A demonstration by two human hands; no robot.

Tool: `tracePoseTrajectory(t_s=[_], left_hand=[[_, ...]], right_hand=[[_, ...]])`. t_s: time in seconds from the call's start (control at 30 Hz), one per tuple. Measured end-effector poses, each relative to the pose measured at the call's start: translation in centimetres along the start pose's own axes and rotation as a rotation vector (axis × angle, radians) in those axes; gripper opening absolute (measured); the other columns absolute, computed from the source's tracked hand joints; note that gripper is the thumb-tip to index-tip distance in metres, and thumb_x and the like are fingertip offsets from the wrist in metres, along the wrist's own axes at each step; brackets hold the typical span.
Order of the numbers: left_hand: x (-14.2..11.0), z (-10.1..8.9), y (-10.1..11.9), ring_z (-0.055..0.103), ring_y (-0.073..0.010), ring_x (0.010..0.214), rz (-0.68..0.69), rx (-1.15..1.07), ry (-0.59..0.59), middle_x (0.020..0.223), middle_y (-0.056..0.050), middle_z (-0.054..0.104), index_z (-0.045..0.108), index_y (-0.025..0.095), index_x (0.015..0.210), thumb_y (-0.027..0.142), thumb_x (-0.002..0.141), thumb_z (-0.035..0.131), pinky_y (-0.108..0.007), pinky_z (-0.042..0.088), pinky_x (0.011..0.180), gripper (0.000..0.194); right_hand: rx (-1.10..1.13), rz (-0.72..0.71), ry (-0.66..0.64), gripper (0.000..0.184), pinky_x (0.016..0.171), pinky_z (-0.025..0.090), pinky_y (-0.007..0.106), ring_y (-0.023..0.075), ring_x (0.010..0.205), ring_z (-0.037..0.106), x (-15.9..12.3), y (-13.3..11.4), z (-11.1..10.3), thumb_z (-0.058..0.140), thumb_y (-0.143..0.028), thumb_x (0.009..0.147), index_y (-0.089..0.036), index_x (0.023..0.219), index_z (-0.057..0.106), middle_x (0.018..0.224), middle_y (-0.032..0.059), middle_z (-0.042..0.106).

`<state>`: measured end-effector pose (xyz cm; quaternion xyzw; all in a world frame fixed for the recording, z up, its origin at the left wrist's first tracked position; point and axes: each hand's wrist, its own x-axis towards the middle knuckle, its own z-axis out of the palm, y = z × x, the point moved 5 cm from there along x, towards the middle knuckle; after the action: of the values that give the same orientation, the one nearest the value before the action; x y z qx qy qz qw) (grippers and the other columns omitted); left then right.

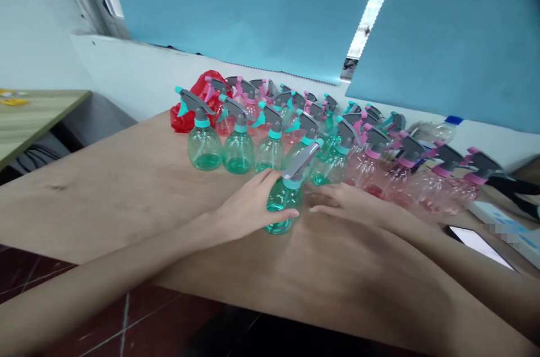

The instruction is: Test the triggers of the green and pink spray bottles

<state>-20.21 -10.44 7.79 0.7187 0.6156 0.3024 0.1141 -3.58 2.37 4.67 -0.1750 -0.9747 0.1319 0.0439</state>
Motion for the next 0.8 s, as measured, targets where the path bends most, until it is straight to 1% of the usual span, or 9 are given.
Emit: tracePoseTrajectory(t_s=[0.13,0.23,0.3,0.37,0.47,0.53,0.57,0.67,0.8], left_hand=[[-2.9,-2.9,-3.0,0.056,-0.0302,0.108,-0.026,0.056,0.128,0.116,-0.009,0.057,0.046,0.024,0.120,0.058,0.081,0.061,-0.048,0.048,0.090,0.055],[-5.3,-5.6,-5.7,0.057,-0.0302,0.108,-0.067,0.068,0.225,0.114,-0.008,0.059,0.050,0.022,0.117,0.053,0.081,0.064,-0.047,0.046,0.094,0.050],[-6.9,-7.7,-7.6,0.057,-0.0293,0.109,-0.124,0.066,0.298,0.119,-0.008,0.058,0.047,0.024,0.121,0.051,0.081,0.064,-0.047,0.046,0.094,0.051],[-8.5,-9.8,-9.7,0.057,-0.0292,0.110,-0.229,-0.006,0.375,0.123,-0.009,0.056,0.046,0.024,0.123,0.051,0.078,0.067,-0.047,0.047,0.094,0.057],[-10.3,-12.7,-12.8,0.057,-0.0310,0.109,-0.394,0.053,0.485,0.120,-0.011,0.055,0.050,0.021,0.116,0.054,0.071,0.069,-0.049,0.049,0.091,0.059],[-10.7,-14.2,-14.6,0.056,-0.0317,0.110,-0.405,0.116,0.525,0.118,-0.012,0.056,0.050,0.020,0.115,0.054,0.070,0.068,-0.047,0.049,0.089,0.059],[-10.6,-14.8,-15.5,0.056,-0.0317,0.110,-0.407,0.136,0.544,0.117,-0.012,0.056,0.050,0.020,0.115,0.054,0.070,0.068,-0.047,0.048,0.089,0.059],[-9.6,-15.7,-17.9,0.055,-0.0299,0.113,-0.392,0.177,0.578,0.123,-0.011,0.056,0.046,0.023,0.122,0.051,0.074,0.066,-0.045,0.046,0.092,0.059],[-7.2,-15.9,-20.1,0.050,-0.0302,0.120,-0.362,0.225,0.595,0.129,-0.011,0.054,0.046,0.022,0.124,0.050,0.074,0.066,-0.045,0.041,0.099,0.060]], right_hand=[[0.019,-0.013,0.088,0.037,0.070,0.053,0.036,0.0221,0.077,0.069,3.2,-2.5,-2.3,0.052,-0.046,0.090,-0.021,0.116,0.063,0.091,0.0074,0.073],[0.049,-0.094,0.234,0.030,0.065,0.052,0.032,0.0177,0.069,0.067,6.0,-5.7,-3.9,0.054,-0.043,0.090,-0.021,0.108,0.065,0.096,0.0062,0.073],[0.056,-0.159,0.333,0.026,0.068,0.052,0.032,0.0164,0.068,0.067,7.9,-8.0,-4.5,0.055,-0.039,0.090,-0.020,0.104,0.066,0.101,0.0065,0.072],[0.055,-0.195,0.409,0.024,0.073,0.052,0.034,0.0152,0.064,0.066,9.9,-10.2,-4.6,0.056,-0.035,0.090,-0.019,0.105,0.066,0.102,0.0061,0.071],[0.058,-0.189,0.468,0.029,0.081,0.050,0.039,0.0186,0.070,0.068,12.9,-12.6,-4.2,0.059,-0.033,0.088,-0.016,0.111,0.066,0.106,0.0090,0.070],[0.101,-0.128,0.421,0.037,0.083,0.049,0.041,0.0221,0.078,0.069,14.9,-13.6,-3.5,0.060,-0.033,0.087,-0.013,0.118,0.063,0.107,0.0120,0.069],[0.151,-0.080,0.369,0.043,0.080,0.051,0.041,0.0226,0.077,0.069,15.9,-13.8,-3.0,0.060,-0.034,0.087,-0.012,0.124,0.059,0.107,0.0131,0.069],[0.289,0.039,0.247,0.063,0.065,0.053,0.039,0.0202,0.059,0.067,18.1,-14.3,-1.5,0.059,-0.037,0.087,-0.011,0.141,0.040,0.099,0.0139,0.070],[0.336,0.060,0.172,0.074,0.051,0.052,0.036,0.0172,0.039,0.059,19.7,-15.2,-0.1,0.060,-0.038,0.085,-0.006,0.144,0.030,0.077,0.0098,0.070]])
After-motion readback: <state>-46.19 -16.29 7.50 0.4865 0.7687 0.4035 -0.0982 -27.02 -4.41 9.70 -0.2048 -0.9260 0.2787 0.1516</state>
